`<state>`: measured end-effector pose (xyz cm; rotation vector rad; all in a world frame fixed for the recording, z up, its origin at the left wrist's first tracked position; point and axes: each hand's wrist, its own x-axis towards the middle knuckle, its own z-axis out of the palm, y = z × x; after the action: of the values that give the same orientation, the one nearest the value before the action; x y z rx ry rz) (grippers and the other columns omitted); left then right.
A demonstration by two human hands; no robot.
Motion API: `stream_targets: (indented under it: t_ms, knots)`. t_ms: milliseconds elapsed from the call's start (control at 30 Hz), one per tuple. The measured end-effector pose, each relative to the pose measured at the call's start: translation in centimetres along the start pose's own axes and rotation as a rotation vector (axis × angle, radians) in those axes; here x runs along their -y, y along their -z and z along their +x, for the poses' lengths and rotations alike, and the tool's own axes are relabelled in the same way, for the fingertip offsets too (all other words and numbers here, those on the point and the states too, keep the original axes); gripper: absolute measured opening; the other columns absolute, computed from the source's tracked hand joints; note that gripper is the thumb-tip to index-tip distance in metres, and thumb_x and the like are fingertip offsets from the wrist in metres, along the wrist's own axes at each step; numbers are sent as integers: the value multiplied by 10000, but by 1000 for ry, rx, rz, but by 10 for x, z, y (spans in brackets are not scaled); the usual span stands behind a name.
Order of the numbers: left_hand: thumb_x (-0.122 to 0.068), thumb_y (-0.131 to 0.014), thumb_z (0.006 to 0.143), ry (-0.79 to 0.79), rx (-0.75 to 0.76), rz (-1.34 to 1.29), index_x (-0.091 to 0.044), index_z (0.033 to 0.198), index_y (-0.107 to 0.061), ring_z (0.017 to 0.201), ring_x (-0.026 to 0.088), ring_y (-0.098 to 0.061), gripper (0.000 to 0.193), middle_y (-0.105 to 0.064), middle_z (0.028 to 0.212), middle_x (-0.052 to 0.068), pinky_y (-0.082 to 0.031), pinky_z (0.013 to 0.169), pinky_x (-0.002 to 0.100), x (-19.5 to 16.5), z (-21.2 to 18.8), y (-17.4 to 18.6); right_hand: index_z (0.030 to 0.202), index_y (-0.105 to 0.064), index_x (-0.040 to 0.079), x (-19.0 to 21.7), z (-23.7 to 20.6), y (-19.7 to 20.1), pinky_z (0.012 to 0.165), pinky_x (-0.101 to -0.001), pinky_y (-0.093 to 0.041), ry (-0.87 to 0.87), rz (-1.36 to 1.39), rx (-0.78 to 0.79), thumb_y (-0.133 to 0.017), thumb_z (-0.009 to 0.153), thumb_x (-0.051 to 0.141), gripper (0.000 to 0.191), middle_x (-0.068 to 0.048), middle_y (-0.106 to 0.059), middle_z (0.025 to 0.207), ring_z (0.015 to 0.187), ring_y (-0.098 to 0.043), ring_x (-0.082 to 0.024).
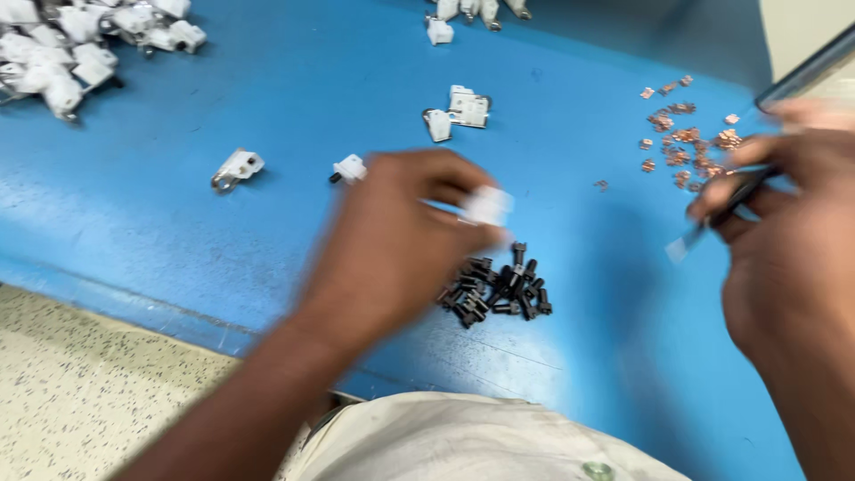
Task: The person sits at a blue workbench assembling small white plastic electrical components. They pick up a white housing, insert copper contact pieces and black plastic inserts by hand and with tweezers, press the parts into place, and set the finished unit aside with others.
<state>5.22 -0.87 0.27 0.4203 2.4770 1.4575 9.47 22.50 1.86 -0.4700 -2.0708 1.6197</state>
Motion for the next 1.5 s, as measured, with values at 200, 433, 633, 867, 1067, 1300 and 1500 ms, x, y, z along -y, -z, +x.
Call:
stream_targets:
  t_ms: [200, 433, 633, 867, 1067, 1300, 1500]
  knots:
    - [-55, -758, 842, 115, -298, 513, -153, 1188, -744, 917, 227, -766, 360, -770, 1127, 89, -597, 881, 384, 35, 15, 66, 1114, -763, 134, -51, 41, 4, 724, -453, -518, 61, -933, 198, -715, 950, 328, 259, -79, -736, 895, 800, -653, -238]
    - [48, -639, 859, 43, -171, 755, -132, 1187, -743, 934, 279, -737, 388, -745, 1137, 111, -570, 914, 437, 54, 18, 66, 1087, -819, 210, -57, 43, -9, 728, -463, -551, 92, -1172, 225, -737, 966, 397, 237, -96, -774, 913, 781, -713, -271]
    - [58, -625, 777, -167, -243, 644, -126, 1331, -678, 1313, 331, -548, 586, -560, 1476, 146, -430, 1078, 482, 64, 4, 54, 1064, -811, 178, -39, 11, -2, 631, -439, -522, -21, -1202, 170, -761, 950, 372, 230, -116, -756, 843, 623, -657, -275]
    - [-458, -664, 965, -318, -197, 699, -108, 1199, -696, 1398, 405, -430, 423, -546, 1438, 190, -271, 1130, 591, 68, 4, 22, 1037, -775, 147, -48, -18, 7, 607, -387, -499, 131, -994, 99, -724, 938, 314, 201, -28, -748, 957, 607, -614, -206]
    - [-409, -611, 1000, -389, -190, 661, -110, 1170, -702, 1284, 279, -568, 355, -663, 1261, 127, -210, 1261, 554, 78, 8, 29, 1018, -763, 159, -60, -13, 13, 593, -388, -497, 96, -1035, 114, -715, 949, 322, 184, -4, -740, 935, 610, -619, -196]
    - [-213, -647, 971, -559, -223, 724, -106, 1235, -689, 1308, 286, -571, 288, -708, 1249, 135, -200, 1254, 571, 97, 9, 38, 1004, -766, 156, -65, -16, 12, 596, -386, -495, 124, -1019, 80, -720, 958, 312, 169, -11, -725, 935, 601, -616, -188]
    - [-146, -724, 952, -494, -368, 746, -101, 1129, -726, 1355, 332, -552, 182, -715, 1237, 142, -249, 1258, 543, 108, 9, 63, 996, -757, 146, -69, -19, 15, 596, -390, -483, 232, -1005, 39, -731, 970, 313, 171, -19, -716, 942, 597, -601, -195]
